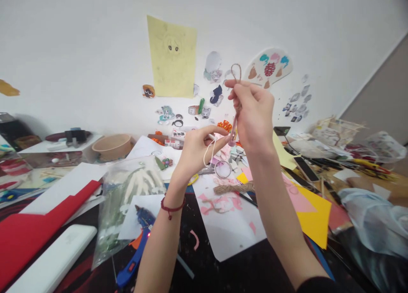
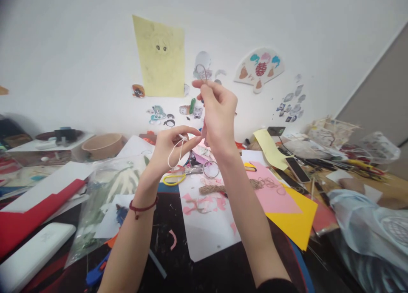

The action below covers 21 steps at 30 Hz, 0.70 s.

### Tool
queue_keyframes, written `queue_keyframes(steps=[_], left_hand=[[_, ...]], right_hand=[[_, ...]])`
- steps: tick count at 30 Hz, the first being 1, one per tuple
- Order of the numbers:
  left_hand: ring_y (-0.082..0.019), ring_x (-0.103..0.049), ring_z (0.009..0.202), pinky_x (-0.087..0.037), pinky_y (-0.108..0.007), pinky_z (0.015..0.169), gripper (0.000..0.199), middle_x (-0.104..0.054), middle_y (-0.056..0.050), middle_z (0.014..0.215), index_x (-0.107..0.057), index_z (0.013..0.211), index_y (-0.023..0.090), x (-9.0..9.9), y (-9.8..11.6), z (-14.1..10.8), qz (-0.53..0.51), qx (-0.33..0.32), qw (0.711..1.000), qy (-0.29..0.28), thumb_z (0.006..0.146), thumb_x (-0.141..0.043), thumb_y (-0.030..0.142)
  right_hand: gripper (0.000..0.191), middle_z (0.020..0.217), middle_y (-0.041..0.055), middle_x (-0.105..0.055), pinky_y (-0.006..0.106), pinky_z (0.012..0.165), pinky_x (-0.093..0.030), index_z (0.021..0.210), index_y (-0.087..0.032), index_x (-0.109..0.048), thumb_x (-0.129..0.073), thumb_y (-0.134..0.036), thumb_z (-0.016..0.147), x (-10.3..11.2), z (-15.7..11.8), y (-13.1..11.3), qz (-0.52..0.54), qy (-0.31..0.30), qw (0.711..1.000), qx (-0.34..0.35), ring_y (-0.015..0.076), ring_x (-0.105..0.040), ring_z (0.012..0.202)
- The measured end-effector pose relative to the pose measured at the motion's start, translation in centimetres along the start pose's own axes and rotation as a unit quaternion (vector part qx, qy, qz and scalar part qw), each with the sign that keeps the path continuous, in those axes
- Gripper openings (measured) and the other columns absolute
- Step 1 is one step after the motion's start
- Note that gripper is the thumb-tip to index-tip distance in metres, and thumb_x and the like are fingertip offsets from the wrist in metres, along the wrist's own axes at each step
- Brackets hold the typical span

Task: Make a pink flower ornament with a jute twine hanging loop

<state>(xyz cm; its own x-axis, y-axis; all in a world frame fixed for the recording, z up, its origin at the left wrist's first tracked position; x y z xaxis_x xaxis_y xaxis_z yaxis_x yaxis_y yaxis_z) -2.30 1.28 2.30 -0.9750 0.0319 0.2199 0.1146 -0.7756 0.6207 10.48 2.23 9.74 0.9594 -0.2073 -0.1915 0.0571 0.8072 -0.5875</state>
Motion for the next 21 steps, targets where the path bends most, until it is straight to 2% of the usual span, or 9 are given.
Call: queue_keyframes(steps=[5,7,10,13,15,18,21], left_hand=[[-0.007,-0.037,0.051,-0.029,-0.025,0.051,0.021,-0.059,0.003,0.062,-0.075,0.086,0.02,0.6,-0.8,0.4,0.008,-0.021,0.999,0.033,0.09,-0.069,0.039],[-0.008,-0.042,0.054,-0.032,-0.024,0.053,0.019,-0.063,0.002,0.067,-0.074,0.084,0.019,0.9,-1.0,0.5,-0.001,-0.02,0.998,0.056,0.089,-0.069,0.036],[-0.009,-0.046,0.058,-0.035,-0.024,0.054,0.017,-0.064,0.001,0.069,-0.074,0.081,0.019,1.7,-1.1,0.7,-0.031,-0.01,0.995,0.094,0.086,-0.071,0.034],[-0.009,-0.045,0.057,-0.034,-0.024,0.052,0.017,-0.06,0.001,0.065,-0.074,0.079,0.019,2.7,-1.0,0.8,-0.034,-0.01,0.991,0.129,0.084,-0.074,0.035],[-0.009,-0.047,0.059,-0.036,-0.024,0.053,0.017,-0.062,0.001,0.068,-0.074,0.078,0.02,3.2,-0.8,0.8,-0.035,-0.019,0.988,0.147,0.083,-0.076,0.035],[-0.01,-0.05,0.062,-0.038,-0.024,0.055,0.016,-0.063,0.001,0.069,-0.074,0.078,0.02,3.4,-0.6,0.8,-0.037,-0.016,0.986,0.159,0.083,-0.076,0.035],[-0.01,-0.051,0.063,-0.038,-0.025,0.055,0.017,-0.063,0.001,0.07,-0.073,0.078,0.02,3.2,-0.9,1.0,-0.03,-0.005,0.989,0.146,0.084,-0.076,0.036]], right_hand=[[0.014,0.086,0.0047,-0.064,0.036,0.078,-0.052,0.091,-0.024,-0.074,-0.063,-0.031,0.095,0.6,0.4,0.8,-0.023,-0.04,0.999,0.02,0.0198,-0.062,0.087],[0.016,0.094,0.006,-0.07,0.039,0.084,-0.053,0.092,-0.025,-0.074,-0.062,-0.035,0.096,0.9,0.2,0.8,-0.029,-0.062,0.997,0.021,0.0222,-0.064,0.095],[0.018,0.109,0.0052,-0.072,0.04,0.093,-0.053,0.103,-0.027,-0.075,-0.063,-0.039,0.095,1.3,-0.7,0.6,-0.009,-0.073,0.997,-0.001,0.0229,-0.066,0.105],[0.032,0.116,0.0039,-0.071,0.038,0.096,-0.054,0.117,-0.029,-0.072,-0.07,-0.044,0.09,1.8,-2.0,1.2,0.027,-0.092,0.994,-0.048,0.0213,-0.067,0.109],[0.036,0.113,0.0035,-0.073,0.036,0.091,-0.055,0.118,-0.028,-0.072,-0.075,-0.044,0.086,2.1,-3.0,2.1,0.041,-0.132,0.987,-0.078,0.02,-0.068,0.104],[0.023,0.088,0.0029,-0.074,0.031,0.076,-0.054,0.093,-0.022,-0.077,-0.077,-0.044,0.085,2.2,-4.2,3.6,0.046,-0.186,0.976,-0.102,0.0156,-0.066,0.08],[0.026,0.067,0.0015,-0.068,0.028,0.062,-0.05,0.074,-0.019,-0.076,-0.078,-0.042,0.085,2.3,-4.6,4.4,0.043,-0.164,0.981,-0.096,0.0124,-0.059,0.061]])
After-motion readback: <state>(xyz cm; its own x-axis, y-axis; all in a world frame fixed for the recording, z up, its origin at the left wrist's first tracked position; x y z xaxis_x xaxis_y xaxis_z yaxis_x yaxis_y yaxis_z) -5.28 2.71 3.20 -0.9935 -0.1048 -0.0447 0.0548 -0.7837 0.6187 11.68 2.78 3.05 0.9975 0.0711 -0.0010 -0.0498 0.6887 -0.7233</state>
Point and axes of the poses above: each hand's wrist, its own z-axis towards the middle knuckle, its own x-axis out of the back of the hand, y = z × x, the point moved 2 cm from there along z, towards the middle knuckle
